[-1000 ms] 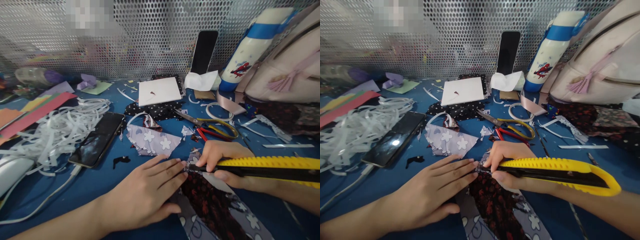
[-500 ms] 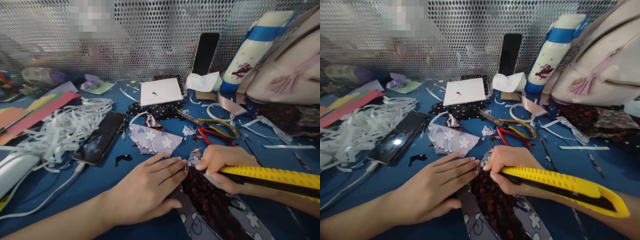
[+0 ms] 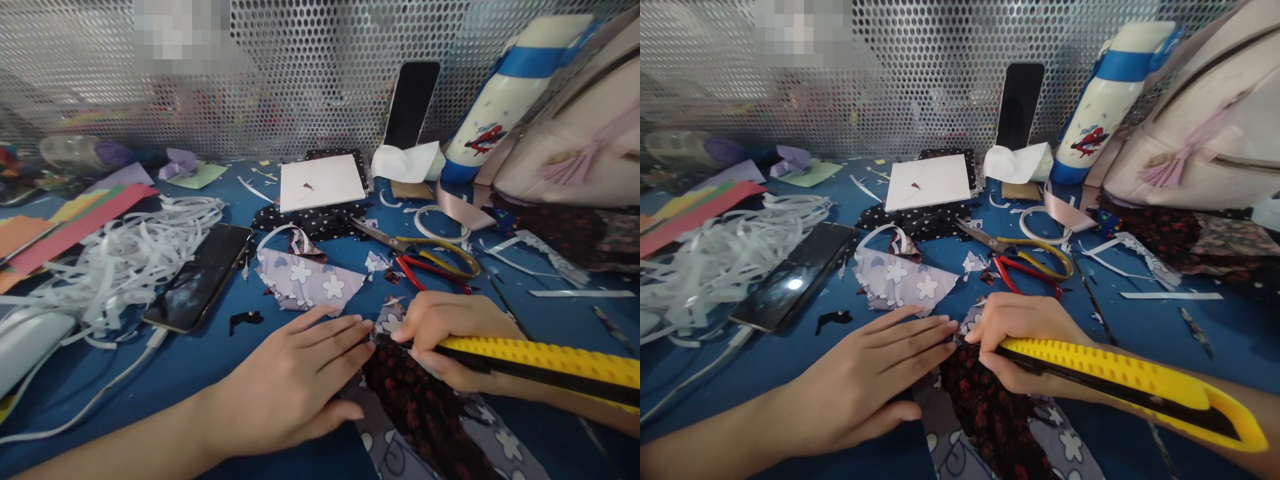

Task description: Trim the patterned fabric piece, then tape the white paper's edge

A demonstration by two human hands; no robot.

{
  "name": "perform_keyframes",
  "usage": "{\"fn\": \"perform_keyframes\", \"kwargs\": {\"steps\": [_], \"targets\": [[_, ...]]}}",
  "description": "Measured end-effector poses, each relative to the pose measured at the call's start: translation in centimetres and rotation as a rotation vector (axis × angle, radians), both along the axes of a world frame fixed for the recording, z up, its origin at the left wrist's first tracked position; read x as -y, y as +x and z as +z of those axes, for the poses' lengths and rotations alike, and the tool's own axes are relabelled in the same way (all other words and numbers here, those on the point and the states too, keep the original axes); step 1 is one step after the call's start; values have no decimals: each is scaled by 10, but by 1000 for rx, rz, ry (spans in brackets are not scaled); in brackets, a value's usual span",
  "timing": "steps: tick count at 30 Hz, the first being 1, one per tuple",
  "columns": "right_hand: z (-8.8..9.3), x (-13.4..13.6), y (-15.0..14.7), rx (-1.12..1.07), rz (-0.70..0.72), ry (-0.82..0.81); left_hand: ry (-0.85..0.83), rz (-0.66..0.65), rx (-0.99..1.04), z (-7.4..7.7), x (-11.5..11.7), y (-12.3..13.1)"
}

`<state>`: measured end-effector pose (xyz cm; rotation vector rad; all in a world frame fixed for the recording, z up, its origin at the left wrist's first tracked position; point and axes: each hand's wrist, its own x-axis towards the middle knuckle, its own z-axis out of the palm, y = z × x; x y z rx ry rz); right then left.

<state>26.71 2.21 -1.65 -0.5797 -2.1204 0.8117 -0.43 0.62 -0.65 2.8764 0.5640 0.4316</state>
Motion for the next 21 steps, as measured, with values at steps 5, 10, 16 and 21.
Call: {"fn": "perform_keyframes", "kwargs": {"steps": [5, 10, 16, 21], "targets": [[6, -1, -1, 69, 67, 104, 8, 37, 8, 0, 0, -1], [10, 0, -1, 116, 208, 281, 31, 76, 10, -2, 0, -2], [15, 2, 2, 110, 126, 187, 5, 79, -1, -3, 0, -2], [11, 2, 4, 136, 146, 124, 13, 87, 8, -3, 0, -2]]}}
